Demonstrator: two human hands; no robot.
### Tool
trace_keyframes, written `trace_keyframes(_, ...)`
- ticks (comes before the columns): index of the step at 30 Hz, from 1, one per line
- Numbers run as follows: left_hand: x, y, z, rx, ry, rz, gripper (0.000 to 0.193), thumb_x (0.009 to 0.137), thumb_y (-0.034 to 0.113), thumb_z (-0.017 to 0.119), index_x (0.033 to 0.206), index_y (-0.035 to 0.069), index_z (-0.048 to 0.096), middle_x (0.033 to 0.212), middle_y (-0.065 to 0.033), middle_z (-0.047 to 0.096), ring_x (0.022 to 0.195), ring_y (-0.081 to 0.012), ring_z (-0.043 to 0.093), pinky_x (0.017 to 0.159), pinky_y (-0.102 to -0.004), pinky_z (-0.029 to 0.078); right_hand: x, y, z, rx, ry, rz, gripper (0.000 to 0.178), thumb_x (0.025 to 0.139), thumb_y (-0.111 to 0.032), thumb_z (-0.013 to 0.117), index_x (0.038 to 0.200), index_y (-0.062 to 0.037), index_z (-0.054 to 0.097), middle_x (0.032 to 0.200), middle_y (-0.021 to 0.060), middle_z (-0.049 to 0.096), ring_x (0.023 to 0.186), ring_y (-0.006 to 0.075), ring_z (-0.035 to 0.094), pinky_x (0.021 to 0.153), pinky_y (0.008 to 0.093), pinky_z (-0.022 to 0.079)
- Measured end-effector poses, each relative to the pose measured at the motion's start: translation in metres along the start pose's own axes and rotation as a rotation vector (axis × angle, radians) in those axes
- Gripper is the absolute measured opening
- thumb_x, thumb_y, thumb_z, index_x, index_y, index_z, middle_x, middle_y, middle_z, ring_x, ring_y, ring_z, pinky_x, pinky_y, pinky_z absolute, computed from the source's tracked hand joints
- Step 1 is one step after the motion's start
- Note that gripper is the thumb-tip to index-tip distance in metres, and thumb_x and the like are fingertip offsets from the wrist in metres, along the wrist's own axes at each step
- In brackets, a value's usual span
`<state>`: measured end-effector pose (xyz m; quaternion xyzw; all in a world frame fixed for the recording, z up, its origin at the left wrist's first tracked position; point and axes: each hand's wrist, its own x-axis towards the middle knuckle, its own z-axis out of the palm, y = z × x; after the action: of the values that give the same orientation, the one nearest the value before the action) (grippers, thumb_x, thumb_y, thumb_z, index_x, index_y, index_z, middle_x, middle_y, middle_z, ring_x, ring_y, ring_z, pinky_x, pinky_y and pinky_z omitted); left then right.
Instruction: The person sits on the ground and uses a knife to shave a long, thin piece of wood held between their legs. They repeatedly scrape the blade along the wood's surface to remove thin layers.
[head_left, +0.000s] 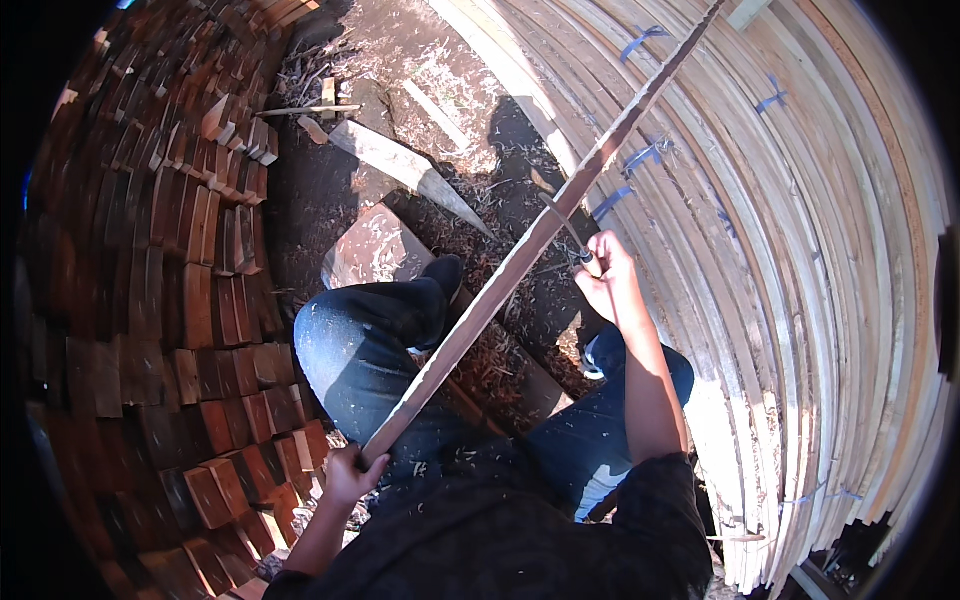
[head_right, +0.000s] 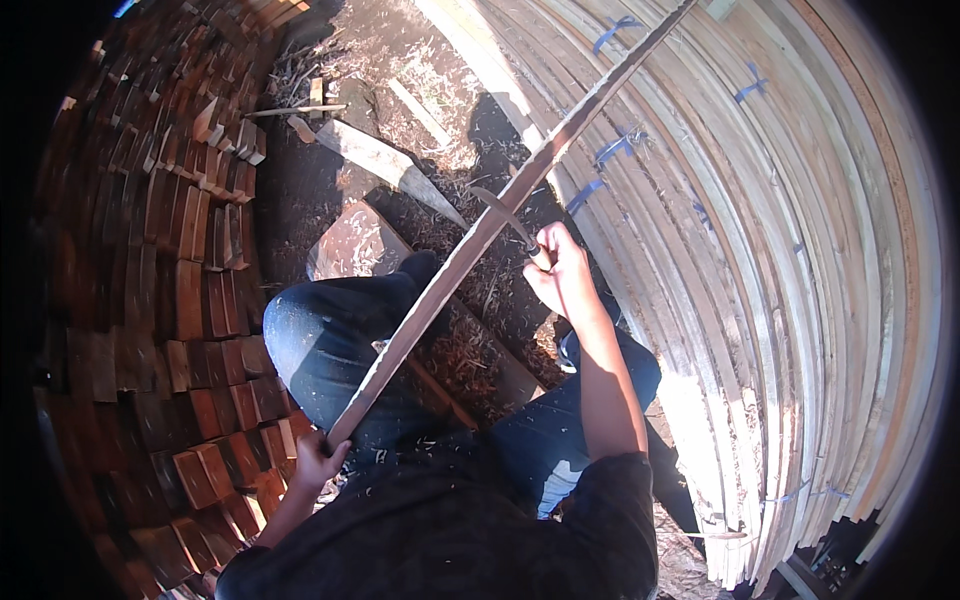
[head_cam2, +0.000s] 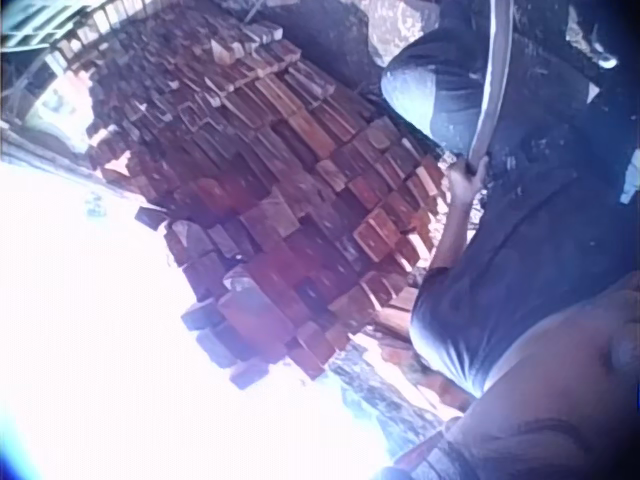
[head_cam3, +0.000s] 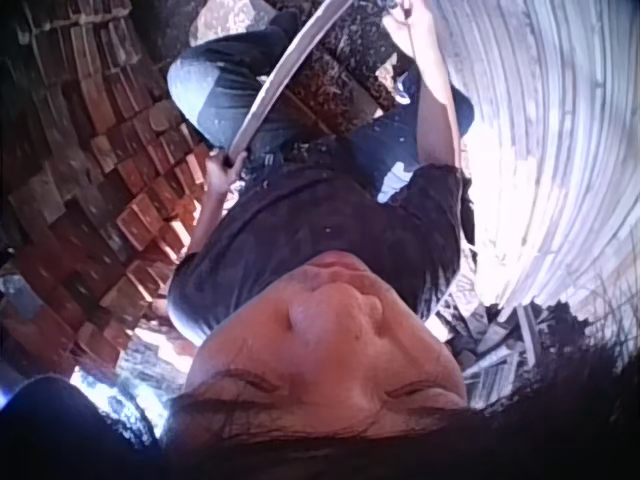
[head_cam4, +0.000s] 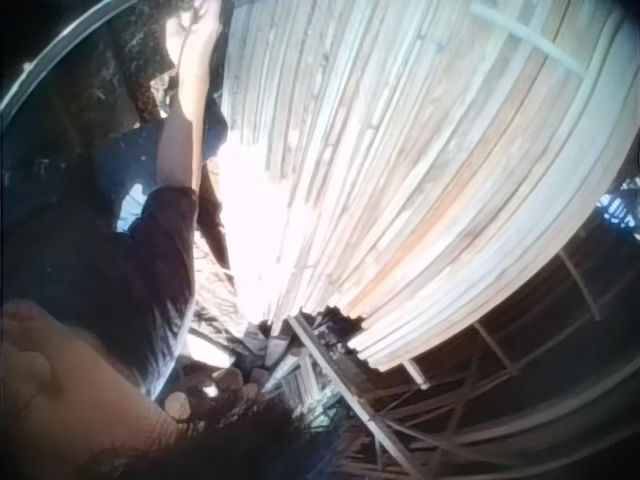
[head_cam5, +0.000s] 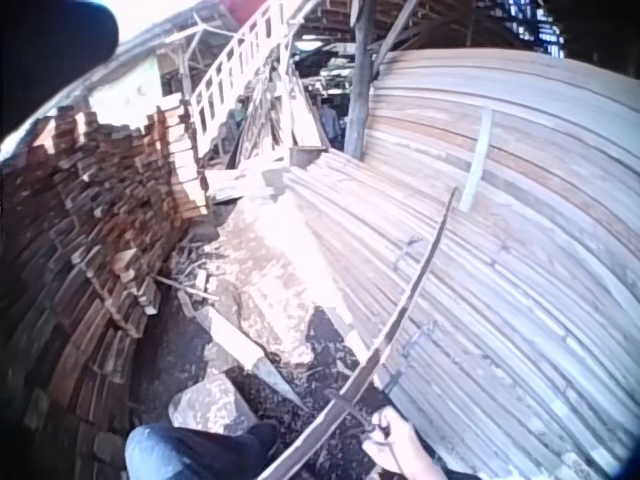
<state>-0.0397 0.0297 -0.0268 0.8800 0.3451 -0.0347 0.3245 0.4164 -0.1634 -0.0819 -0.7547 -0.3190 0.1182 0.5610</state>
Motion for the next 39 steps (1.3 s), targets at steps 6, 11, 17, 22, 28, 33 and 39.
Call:
trace_keyframes(6,0.001,0.007,-0.005,-0.027,-0.018,-0.056,0.048,0.069,0.033,0.08,0.053,0.001,0.049,0.044,-0.0139,0.046,0.038,-0.0257,0.051,0.04,-0.0351,0.038,0.011,-0.011,-0.02,0.389,0.336,0.341,0.028,0.097,-0.022,0.055,0.112,0.0013,0.062,0.066,0.0033,0.057,0.048,0.0082,0.052,0.042,0.0211,0.041)
trace_keyframes(11,0.003,0.014,-0.01,-0.004,-0.013,-0.042,0.046,0.069,0.032,0.08,0.054,0.0,0.05,0.046,-0.0152,0.049,0.041,-0.0286,0.054,0.042,-0.0357,0.04,0.006,-0.016,-0.025,0.387,0.213,0.329,0.033,0.1,-0.027,0.048,0.109,0.0009,0.061,0.066,0.0035,0.056,0.048,0.0082,0.049,0.041,0.0216,0.04)
trace_keyframes(17,0.004,0.013,-0.009,0.034,-0.016,-0.032,0.046,0.067,0.032,0.081,0.053,0.001,0.05,0.046,-0.0153,0.05,0.042,-0.0302,0.055,0.043,-0.0363,0.041,-0.011,-0.011,-0.023,0.306,-0.192,0.411,0.025,0.1,-0.02,0.048,0.11,-0.0001,0.059,0.065,0.0012,0.053,0.049,0.0057,0.045,0.043,0.02,0.036)
trace_keyframes(22,0.005,0.014,-0.01,-0.005,-0.016,-0.05,0.046,0.067,0.032,0.081,0.052,0.001,0.049,0.044,-0.0156,0.048,0.04,-0.0304,0.054,0.041,-0.0363,0.04,0.001,-0.006,-0.034,0.301,-0.011,0.333,0.028,0.101,-0.023,0.046,0.108,0.0002,0.059,0.064,-0.0005,0.05,0.049,0.0037,0.043,0.041,0.0195,0.034)
trace_keyframes(28,0.004,0.008,-0.008,-0.013,-0.042,-0.062,0.047,0.066,0.033,0.081,0.052,0.002,0.049,0.044,-0.0145,0.048,0.04,-0.029,0.054,0.041,-0.0356,0.04,0.008,-0.006,-0.047,0.511,-0.052,0.462,0.03,0.101,-0.026,0.047,0.112,-0.0014,0.06,0.064,-0.0002,0.052,0.049,0.0038,0.044,0.041,0.0196,0.034)
trace_keyframes(33,0.002,0.003,-0.004,-0.019,-0.03,-0.022,0.047,0.065,0.032,0.081,0.051,0.003,0.047,0.043,-0.0138,0.047,0.038,-0.0281,0.053,0.04,-0.0349,0.038,0.0,-0.014,-0.03,0.296,-0.223,0.469,0.032,0.101,-0.028,0.044,0.107,-0.0006,0.059,0.062,0.0011,0.05,0.047,0.0049,0.042,0.042,0.0201,0.035)
trace_keyframes(39,0.006,0.006,-0.004,-0.079,-0.009,-0.041,0.047,0.064,0.03,0.082,0.049,0.003,0.046,0.042,-0.0134,0.046,0.037,-0.0271,0.051,0.039,-0.0347,0.037,0.005,-0.004,-0.024,0.236,-0.256,0.42,0.03,0.101,-0.026,0.044,0.107,-0.0003,0.058,0.059,-0.0005,0.047,0.046,0.0052,0.041,0.042,0.02,0.034)
